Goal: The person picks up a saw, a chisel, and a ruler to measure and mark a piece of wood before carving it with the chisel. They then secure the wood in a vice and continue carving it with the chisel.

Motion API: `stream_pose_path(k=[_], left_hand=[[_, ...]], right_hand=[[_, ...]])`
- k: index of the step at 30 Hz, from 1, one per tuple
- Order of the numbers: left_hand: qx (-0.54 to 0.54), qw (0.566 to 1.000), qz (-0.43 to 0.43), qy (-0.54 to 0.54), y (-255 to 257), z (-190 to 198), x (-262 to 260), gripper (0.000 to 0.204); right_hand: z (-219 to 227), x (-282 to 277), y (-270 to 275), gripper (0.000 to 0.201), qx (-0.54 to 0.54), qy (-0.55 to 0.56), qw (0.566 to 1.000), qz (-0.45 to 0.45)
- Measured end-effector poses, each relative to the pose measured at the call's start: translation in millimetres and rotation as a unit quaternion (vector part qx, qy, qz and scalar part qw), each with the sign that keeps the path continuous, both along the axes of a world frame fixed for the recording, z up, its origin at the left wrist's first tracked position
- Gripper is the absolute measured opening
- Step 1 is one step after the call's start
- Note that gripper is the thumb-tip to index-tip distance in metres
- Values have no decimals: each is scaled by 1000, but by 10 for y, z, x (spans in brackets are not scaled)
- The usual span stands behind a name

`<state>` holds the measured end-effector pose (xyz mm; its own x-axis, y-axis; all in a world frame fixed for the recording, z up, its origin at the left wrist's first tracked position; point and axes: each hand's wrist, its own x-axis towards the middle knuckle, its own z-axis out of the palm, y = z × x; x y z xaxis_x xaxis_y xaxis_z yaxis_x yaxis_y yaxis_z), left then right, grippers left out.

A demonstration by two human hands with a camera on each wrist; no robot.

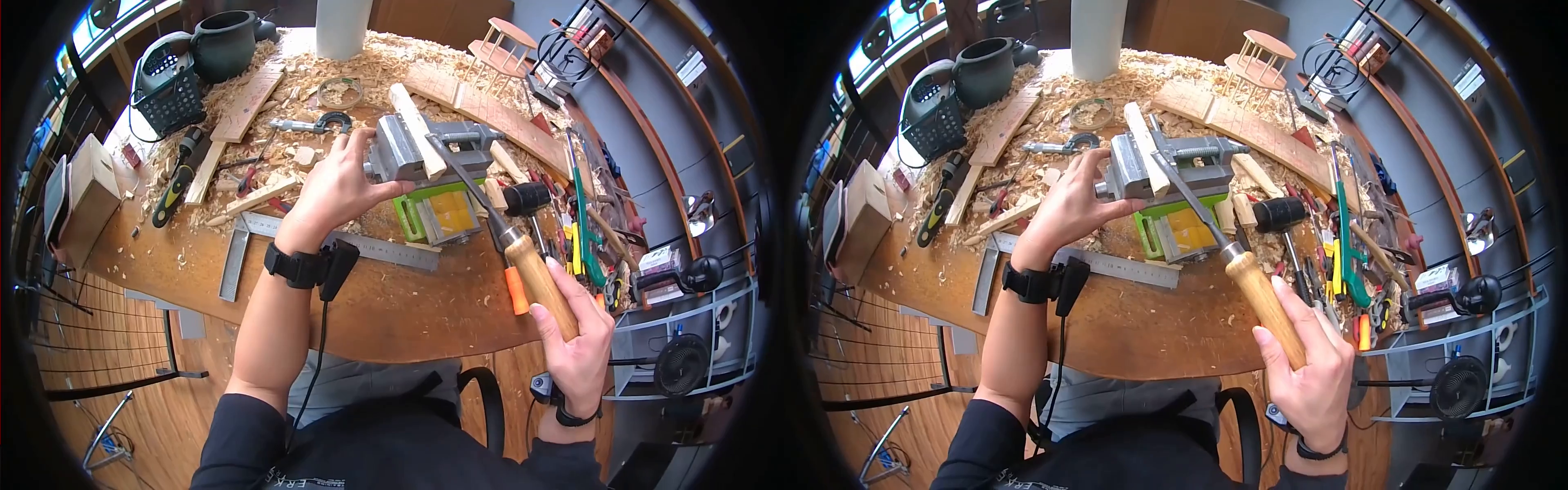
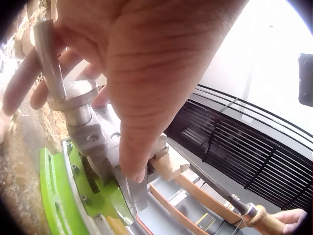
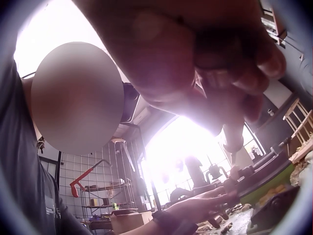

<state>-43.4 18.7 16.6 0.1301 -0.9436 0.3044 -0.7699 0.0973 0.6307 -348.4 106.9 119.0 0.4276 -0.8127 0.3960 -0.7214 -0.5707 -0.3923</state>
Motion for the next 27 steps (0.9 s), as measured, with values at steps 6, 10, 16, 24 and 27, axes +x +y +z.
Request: stream_pose_path(k=[6, 10, 16, 24, 27], left_hand=[[-57, 998, -4, -20, -79, -85, -23, 91], [-106, 994, -27, 6, -107, -109, -25, 92], [-57, 998, -27, 18, -98, -58, -22, 91], [-56, 998, -23, 15, -104, -66, -14, 91], [-53, 998, -22, 12, -110, -62, -15, 91]], right_hand=[[19, 78, -49, 45, 6, 0, 1000, 2], [-10, 208, -132, 46, 13, 12, 1000, -11], [74, 112, -68, 44, -39, -51, 998, 4], [36, 136, -50, 44, 10, -26, 1000, 6], [27, 165, -94, 44, -14, -20, 1000, 14]])
